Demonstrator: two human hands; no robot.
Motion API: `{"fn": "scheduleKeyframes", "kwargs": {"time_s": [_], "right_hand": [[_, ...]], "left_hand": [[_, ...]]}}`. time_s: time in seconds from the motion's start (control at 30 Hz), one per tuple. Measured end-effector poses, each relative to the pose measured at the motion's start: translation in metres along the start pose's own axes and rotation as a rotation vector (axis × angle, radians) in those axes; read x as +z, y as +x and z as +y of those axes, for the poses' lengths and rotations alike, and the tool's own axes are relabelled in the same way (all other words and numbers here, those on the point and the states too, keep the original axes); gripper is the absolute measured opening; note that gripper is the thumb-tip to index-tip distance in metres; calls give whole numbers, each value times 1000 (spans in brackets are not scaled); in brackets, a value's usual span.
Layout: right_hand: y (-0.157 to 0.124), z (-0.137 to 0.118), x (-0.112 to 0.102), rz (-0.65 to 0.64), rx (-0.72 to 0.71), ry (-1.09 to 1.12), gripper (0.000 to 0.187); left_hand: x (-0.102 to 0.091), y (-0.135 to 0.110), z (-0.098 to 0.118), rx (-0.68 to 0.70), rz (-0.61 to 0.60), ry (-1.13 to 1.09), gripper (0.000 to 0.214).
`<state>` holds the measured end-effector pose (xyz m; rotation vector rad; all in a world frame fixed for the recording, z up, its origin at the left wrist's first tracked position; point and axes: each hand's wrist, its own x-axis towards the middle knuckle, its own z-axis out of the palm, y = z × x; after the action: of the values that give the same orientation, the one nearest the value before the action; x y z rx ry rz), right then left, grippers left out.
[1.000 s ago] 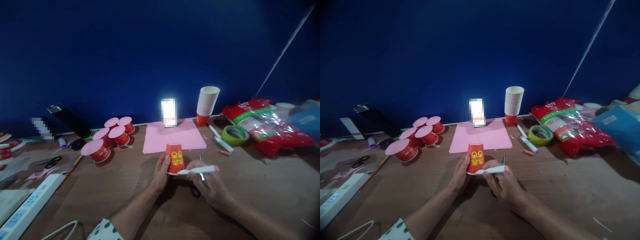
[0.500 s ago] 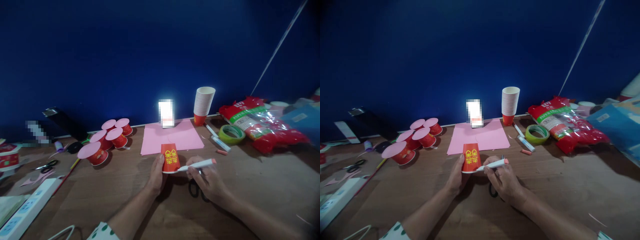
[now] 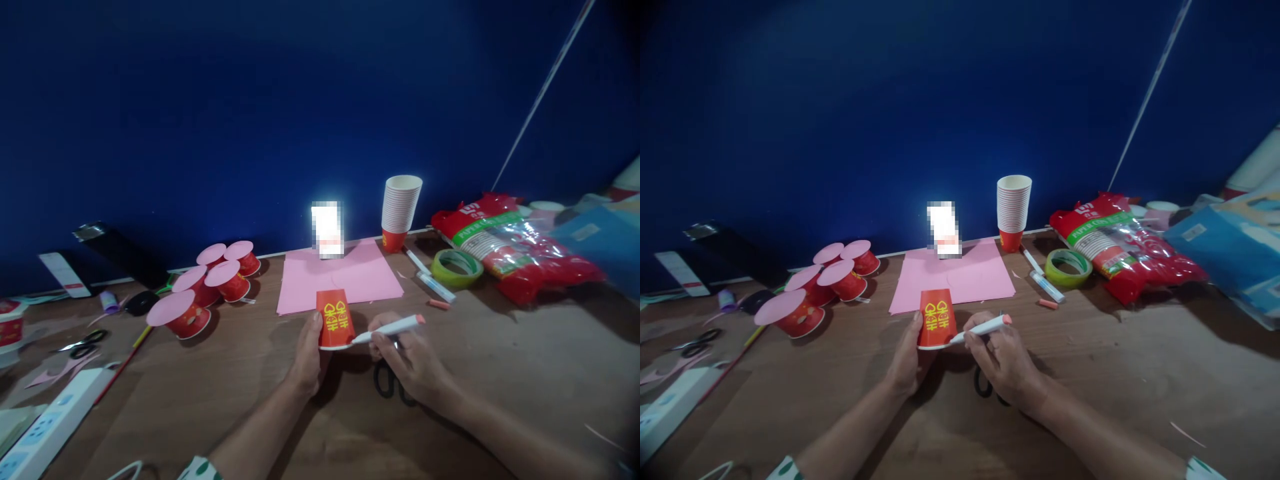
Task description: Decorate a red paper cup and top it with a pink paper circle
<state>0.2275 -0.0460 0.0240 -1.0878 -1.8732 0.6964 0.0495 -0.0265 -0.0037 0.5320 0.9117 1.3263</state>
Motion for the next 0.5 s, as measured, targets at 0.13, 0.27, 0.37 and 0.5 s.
{"fn": "scheduleKeyframes", "kwargs": {"time_s": [0.13, 0.27, 0.37, 0.5], "right_hand": [[1, -1, -1, 1, -9, -9, 22], [1, -1, -1, 6, -19, 5, 24], [0, -2, 0, 8, -12, 32, 25], [-1, -1, 1, 38, 22, 81, 24]], "left_hand": [[1, -2, 2, -4, 15, 5, 45], [3, -2, 3, -12, 41, 21, 45], [3, -2, 3, -3, 27, 17, 44], [2, -2, 4, -47, 28, -9, 46]]}}
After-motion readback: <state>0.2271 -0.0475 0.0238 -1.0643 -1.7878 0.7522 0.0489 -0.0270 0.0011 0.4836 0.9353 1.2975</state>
